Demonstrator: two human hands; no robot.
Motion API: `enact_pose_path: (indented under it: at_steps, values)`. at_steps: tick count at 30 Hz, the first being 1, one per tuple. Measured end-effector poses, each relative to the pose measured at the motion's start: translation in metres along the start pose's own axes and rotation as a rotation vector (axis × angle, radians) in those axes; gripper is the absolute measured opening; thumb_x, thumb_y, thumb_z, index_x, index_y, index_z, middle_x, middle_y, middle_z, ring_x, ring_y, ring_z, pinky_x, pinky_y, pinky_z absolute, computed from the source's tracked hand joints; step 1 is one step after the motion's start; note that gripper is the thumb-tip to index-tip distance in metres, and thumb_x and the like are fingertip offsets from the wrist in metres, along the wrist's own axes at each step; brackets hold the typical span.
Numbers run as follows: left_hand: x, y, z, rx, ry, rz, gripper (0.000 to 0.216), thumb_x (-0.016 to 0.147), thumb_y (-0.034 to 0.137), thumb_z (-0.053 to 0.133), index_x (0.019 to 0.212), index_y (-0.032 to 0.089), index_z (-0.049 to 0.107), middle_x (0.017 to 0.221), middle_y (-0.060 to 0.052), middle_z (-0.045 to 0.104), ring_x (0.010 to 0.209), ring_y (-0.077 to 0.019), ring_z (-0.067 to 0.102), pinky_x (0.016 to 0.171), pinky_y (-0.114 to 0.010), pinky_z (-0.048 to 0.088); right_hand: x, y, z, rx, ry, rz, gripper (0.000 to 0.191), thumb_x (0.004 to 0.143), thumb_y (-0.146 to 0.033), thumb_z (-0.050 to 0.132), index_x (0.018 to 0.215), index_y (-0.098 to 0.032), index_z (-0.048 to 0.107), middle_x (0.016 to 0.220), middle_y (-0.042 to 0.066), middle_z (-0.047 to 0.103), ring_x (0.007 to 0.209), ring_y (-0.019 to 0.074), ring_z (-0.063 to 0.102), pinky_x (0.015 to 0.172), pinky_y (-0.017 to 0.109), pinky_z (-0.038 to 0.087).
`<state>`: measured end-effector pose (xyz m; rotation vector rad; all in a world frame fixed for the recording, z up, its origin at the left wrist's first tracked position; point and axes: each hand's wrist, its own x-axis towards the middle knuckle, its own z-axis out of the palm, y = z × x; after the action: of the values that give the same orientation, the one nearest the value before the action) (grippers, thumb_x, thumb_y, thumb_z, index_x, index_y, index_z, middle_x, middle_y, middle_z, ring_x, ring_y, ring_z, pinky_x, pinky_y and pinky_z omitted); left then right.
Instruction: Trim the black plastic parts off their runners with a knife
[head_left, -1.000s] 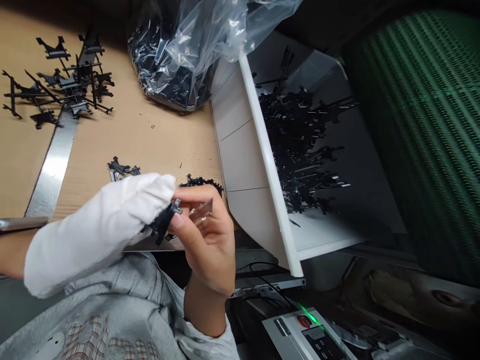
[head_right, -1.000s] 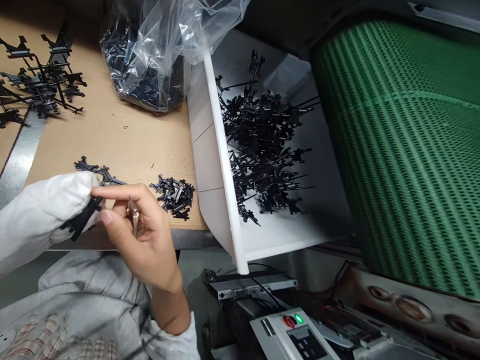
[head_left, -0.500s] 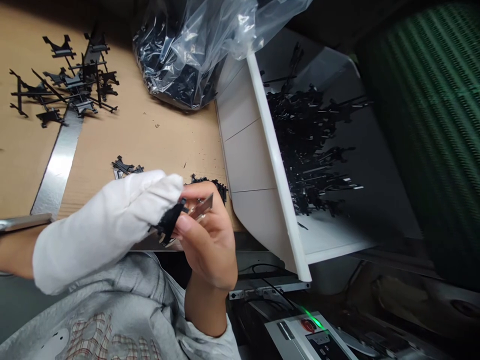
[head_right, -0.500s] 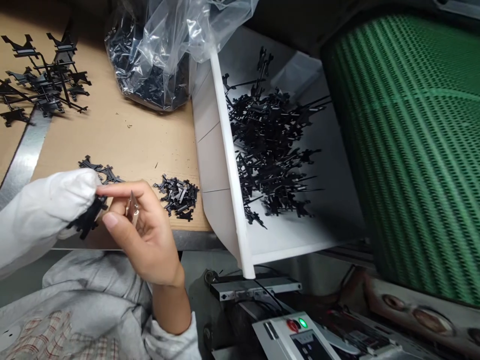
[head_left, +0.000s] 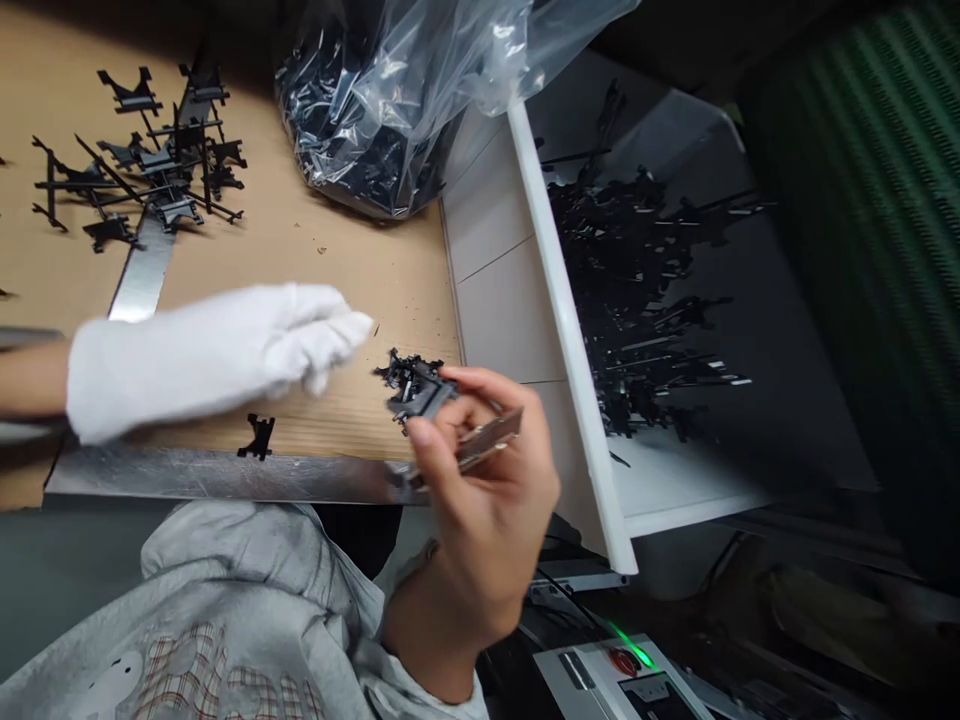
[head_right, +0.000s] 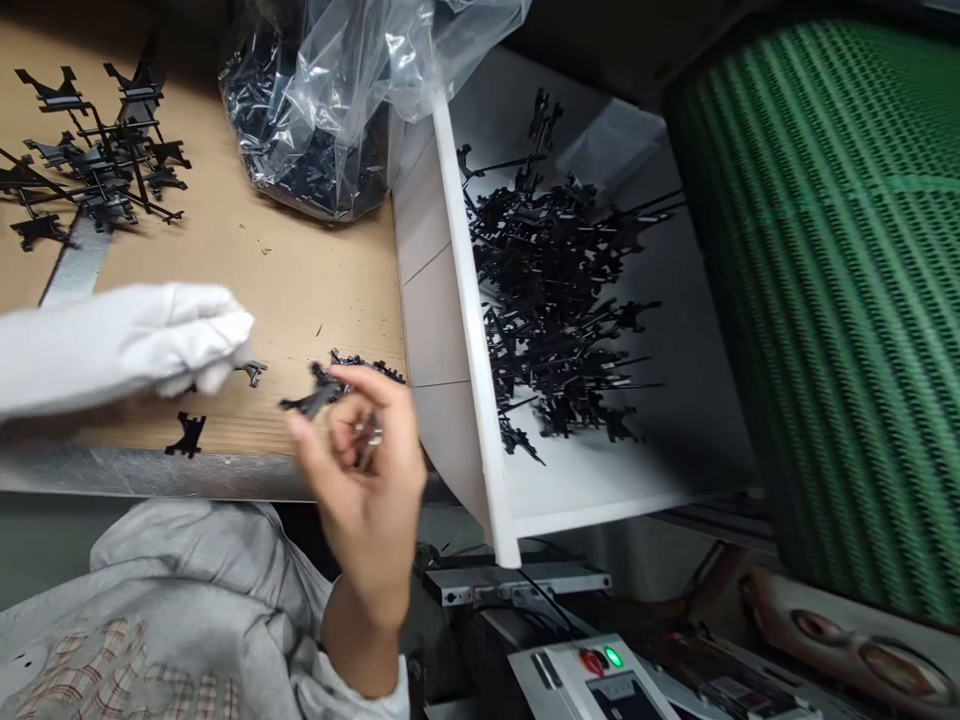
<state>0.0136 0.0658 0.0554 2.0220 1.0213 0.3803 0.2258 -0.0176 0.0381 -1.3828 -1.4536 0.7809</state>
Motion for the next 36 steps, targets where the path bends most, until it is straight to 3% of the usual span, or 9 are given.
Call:
enact_pose_path:
  at_steps: [4,7,12,20,26,29,31,33,36]
  values:
    - [0.007,-0.035,-0.028,0.418,-0.034,-0.170,0.058,0.094,0.067,0.053,0.105,0.015,0.075,0.083,0.002,0.070,0.066,-0.0108,0.059,0.086,-0.040,0.057,0.006,0.022,-0.024,-0.453,0.066,0.117,0.027,0.090,-0.038,0.073,0.110,-0.021,0.065,0.066,-0.008,0.046,0.058,0.0148,0.048,0.059,0.029,0.043]
    - [0.010,-0.042,-0.021,0.490,-0.078,-0.170,0.050,0.091,0.058,0.065,0.123,0.020,0.074,0.107,0.000,0.072,0.088,-0.0164,0.063,0.100,-0.051,0.055,0.007,0.038,-0.029,-0.591,0.027,0.113,0.032,0.094,-0.045,0.069,0.111,-0.018,0.070,0.071,-0.003,0.054,0.063,0.0176,0.052,0.064,0.032,0.046]
    - [0.010,-0.030,0.013,0.609,-0.147,0.003,0.038,0.093,0.040,0.074,0.129,0.027,0.073,0.121,0.001,0.073,0.107,-0.0219,0.065,0.100,-0.038,0.054,0.005,0.053,-0.027,-0.658,0.002,0.094,0.044,0.099,-0.056,0.060,0.116,-0.018,0.072,0.084,0.007,0.067,0.070,0.0220,0.058,0.070,0.037,0.053]
    - [0.009,-0.019,0.013,0.749,-0.305,-0.117,0.022,0.097,0.022,0.059,0.104,0.028,0.079,0.098,-0.001,0.077,0.081,-0.0231,0.069,0.066,-0.030,0.037,-0.009,0.028,-0.025,-0.512,0.016,0.034,0.039,0.102,-0.048,0.059,0.128,-0.020,0.068,0.084,0.005,0.064,0.070,0.0219,0.061,0.067,0.036,0.055]
    - [0.005,-0.015,0.009,0.561,-0.044,0.142,0.017,0.092,0.015,0.060,0.088,0.019,0.077,0.096,-0.005,0.076,0.076,-0.0182,0.066,0.063,-0.028,0.036,-0.011,0.006,0.005,-0.062,-0.319,0.130,0.027,0.099,-0.034,0.064,0.122,-0.021,0.067,0.080,-0.001,0.060,0.064,0.0152,0.059,0.062,0.028,0.051]
    - [0.000,-0.014,0.017,0.398,-0.066,0.386,0.028,0.103,0.015,0.047,0.099,0.016,0.074,0.084,-0.004,0.074,0.066,-0.0145,0.065,0.065,-0.027,0.044,-0.005,0.007,0.018,0.074,-0.331,0.228,0.017,0.094,-0.034,0.068,0.105,-0.022,0.062,0.077,-0.004,0.058,0.065,0.0138,0.058,0.062,0.026,0.049]
    - [-0.005,-0.012,0.027,0.413,0.055,0.494,0.031,0.107,0.016,0.042,0.102,0.015,0.072,0.078,-0.004,0.073,0.064,-0.0149,0.065,0.068,-0.028,0.047,-0.003,0.009,0.020,0.114,-0.301,0.267,0.012,0.094,-0.032,0.065,0.092,-0.023,0.057,0.077,-0.004,0.058,0.067,0.0138,0.058,0.061,0.025,0.047]
    - [-0.010,-0.011,0.038,0.371,0.213,0.452,0.026,0.107,0.019,0.046,0.097,0.014,0.070,0.075,-0.004,0.073,0.066,-0.0147,0.066,0.067,-0.026,0.049,-0.004,0.011,0.019,0.150,-0.284,0.295,0.016,0.095,-0.032,0.062,0.085,-0.024,0.054,0.074,-0.003,0.058,0.066,0.0134,0.057,0.059,0.025,0.044]
    - [-0.015,-0.007,0.052,-0.029,0.281,0.139,0.016,0.097,0.030,0.065,0.090,0.015,0.064,0.080,-0.004,0.075,0.067,-0.0128,0.068,0.061,-0.021,0.051,-0.011,0.014,0.017,0.230,-0.251,0.332,0.020,0.095,-0.034,0.063,0.080,-0.023,0.055,0.066,-0.005,0.053,0.056,0.0113,0.051,0.053,0.025,0.040]
